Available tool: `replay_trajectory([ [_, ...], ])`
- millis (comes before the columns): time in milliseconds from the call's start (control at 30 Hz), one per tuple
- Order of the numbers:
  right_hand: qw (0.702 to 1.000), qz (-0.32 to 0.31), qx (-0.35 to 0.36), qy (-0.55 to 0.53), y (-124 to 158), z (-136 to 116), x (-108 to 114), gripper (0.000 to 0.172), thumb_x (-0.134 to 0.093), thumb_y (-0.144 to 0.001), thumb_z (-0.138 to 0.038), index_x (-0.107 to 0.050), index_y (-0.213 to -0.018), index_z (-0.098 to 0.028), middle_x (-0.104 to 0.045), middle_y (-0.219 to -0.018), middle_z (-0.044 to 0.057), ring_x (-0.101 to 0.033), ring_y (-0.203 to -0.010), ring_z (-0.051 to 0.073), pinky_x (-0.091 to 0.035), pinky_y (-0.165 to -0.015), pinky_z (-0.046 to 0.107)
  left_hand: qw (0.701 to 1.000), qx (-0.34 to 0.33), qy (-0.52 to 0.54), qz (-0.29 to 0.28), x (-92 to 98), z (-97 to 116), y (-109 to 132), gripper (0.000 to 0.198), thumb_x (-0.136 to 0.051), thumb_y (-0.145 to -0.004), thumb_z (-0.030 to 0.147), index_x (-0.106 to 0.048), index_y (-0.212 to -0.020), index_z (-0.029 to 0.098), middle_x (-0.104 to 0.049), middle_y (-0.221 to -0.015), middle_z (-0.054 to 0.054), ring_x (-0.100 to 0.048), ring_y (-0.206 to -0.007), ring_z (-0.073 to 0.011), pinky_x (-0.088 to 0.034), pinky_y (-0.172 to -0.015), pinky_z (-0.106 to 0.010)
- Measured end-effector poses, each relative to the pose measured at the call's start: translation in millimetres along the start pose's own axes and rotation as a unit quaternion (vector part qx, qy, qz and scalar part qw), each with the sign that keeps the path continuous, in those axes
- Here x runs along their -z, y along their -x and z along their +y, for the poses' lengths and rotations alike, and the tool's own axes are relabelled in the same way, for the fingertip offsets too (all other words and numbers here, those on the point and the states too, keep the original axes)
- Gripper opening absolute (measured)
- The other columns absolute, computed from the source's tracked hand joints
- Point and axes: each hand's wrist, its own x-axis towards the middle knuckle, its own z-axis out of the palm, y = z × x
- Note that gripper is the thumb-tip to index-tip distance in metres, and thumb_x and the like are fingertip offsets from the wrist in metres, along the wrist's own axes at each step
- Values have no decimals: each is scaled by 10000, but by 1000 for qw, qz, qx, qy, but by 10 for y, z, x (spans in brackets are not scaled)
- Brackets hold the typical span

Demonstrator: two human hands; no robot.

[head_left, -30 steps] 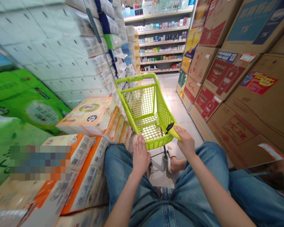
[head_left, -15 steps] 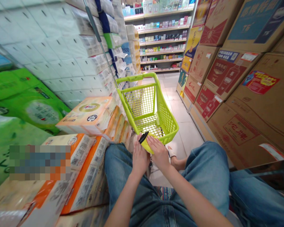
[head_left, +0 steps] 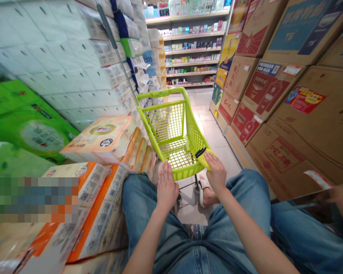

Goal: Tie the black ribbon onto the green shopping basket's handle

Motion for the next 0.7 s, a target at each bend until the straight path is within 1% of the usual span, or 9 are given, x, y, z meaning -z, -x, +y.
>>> replay_trajectory([
  [67, 1000, -15, 15, -15, 75, -313, -100, 801, -408, -671, 47, -537, -1427, -184, -610, -1403, 86, -524, -1355, 215, -402, -1171, 462, 1000, -2, 4, 3, -10, -7, 4, 975, -504, -755, 19, 5, -1583, 98, -235, -1631, -217, -143, -1537, -308, -288, -1213, -535],
  [133, 997, -42, 45, -43, 148, -657, -209, 833, -400, -658, 51, -510, -1450, -181, -598, -1418, 78, -510, -1367, 204, -390, -1181, 450, 1000, -10, 12, 10, -29, -27, 14, 968, -503, -762, 18, 5, -1583, 98, -233, -1629, -227, -153, -1534, -316, -297, -1206, -553],
  [200, 993, -64, 64, -71, 196, -948, -299, 829, -397, -668, 48, -494, -1461, -173, -589, -1427, 77, -506, -1369, 191, -400, -1175, 431, 999, -25, 23, 20, -50, -56, 27, 934, -492, -796, 30, -4, -1587, 121, -235, -1628, -226, -165, -1531, -323, -314, -1192, -576],
  [267, 991, -73, 72, -88, 211, -1120, -346, 810, -403, -692, 40, -485, -1467, -178, -587, -1428, 76, -515, -1361, 182, -414, -1164, 416, 998, -40, 35, 28, -65, -82, 39, 886, -480, -837, 56, -23, -1591, 145, -242, -1628, -219, -173, -1529, -321, -325, -1184, -588],
  [333, 989, -81, 89, -91, 199, -1149, -339, 801, -409, -711, 35, -468, -1479, -186, -584, -1431, 76, -517, -1359, 180, -418, -1159, 413, 998, -46, 41, 28, -65, -93, 44, 847, -474, -862, 79, -52, -1593, 149, -246, -1628, -214, -174, -1530, -317, -321, -1186, -589],
  [433, 982, -99, 141, -78, 161, -967, -249, 805, -403, -721, 36, -447, -1492, -193, -570, -1445, 73, -499, -1374, 179, -409, -1160, 414, 999, -36, 35, 17, -40, -75, 37, 854, -482, -842, 64, -69, -1588, 117, -234, -1630, -220, -159, -1532, -327, -315, -1188, -588],
  [533, 980, -96, 163, -57, 125, -600, -122, 792, -397, -723, 41, -469, -1476, -194, -566, -1451, 61, -487, -1383, 171, -382, -1175, 408, 1000, -13, 21, 1, -6, -39, 21, 924, -495, -791, 33, -27, -1585, 104, -219, -1638, -213, -142, -1535, -321, -302, -1199, -566],
  [600, 986, -75, 141, -36, 100, -299, -42, 771, -401, -724, 40, -496, -1454, -189, -571, -1447, 61, -492, -1380, 173, -372, -1179, 410, 1000, -4, 11, -5, 10, -21, 10, 960, -500, -770, 28, 2, -1584, 107, -216, -1641, -202, -136, -1537, -308, -287, -1212, -541],
  [700, 997, -25, 72, 3, 56, 117, 53, 739, -408, -730, 25, -538, -1420, -206, -597, -1420, 64, -521, -1357, 188, -389, -1163, 425, 1000, -4, 3, -6, 18, -8, 1, 983, -496, -760, 26, 31, -1585, 116, -220, -1642, -196, -140, -1537, -304, -282, -1218, -524],
])
